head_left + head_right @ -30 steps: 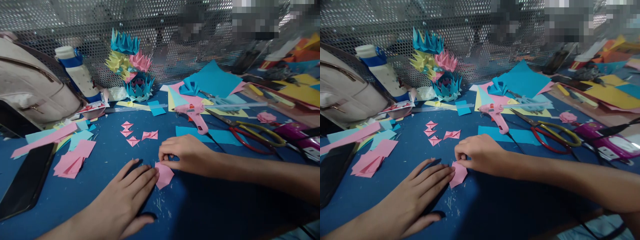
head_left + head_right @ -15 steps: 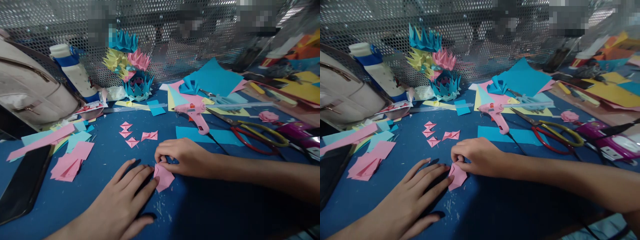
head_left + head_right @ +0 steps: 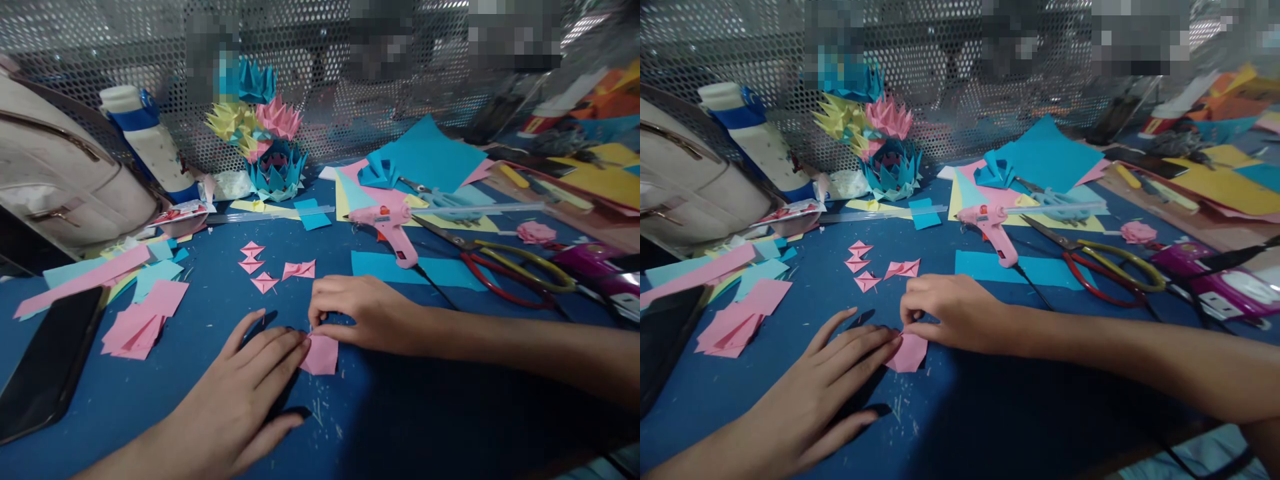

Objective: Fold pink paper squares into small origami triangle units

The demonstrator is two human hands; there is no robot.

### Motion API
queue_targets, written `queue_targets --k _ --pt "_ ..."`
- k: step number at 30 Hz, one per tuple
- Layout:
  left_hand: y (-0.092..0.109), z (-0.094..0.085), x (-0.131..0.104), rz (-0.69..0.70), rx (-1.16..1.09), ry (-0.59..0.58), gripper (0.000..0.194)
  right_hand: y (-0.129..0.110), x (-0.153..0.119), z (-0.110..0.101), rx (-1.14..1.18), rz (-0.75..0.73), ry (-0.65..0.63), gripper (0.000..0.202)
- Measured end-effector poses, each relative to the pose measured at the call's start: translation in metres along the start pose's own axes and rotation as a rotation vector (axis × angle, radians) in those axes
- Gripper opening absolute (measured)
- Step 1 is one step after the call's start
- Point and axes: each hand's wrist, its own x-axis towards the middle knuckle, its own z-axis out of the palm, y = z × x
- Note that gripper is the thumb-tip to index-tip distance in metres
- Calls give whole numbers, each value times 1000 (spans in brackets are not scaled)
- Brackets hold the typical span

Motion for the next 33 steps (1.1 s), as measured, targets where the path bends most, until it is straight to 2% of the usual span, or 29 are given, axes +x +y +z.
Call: queue_targets --k 4,10,33 --pt "1 0 0 -9 20 6 49 -1 1 2 -32 5 12 8" --pt "3 6 0 -9 31 94 46 -1 2 3 -10 17 35 9" --pt "2 5 0 -17 11 113 41 -1 5 1 38 49 18 6"
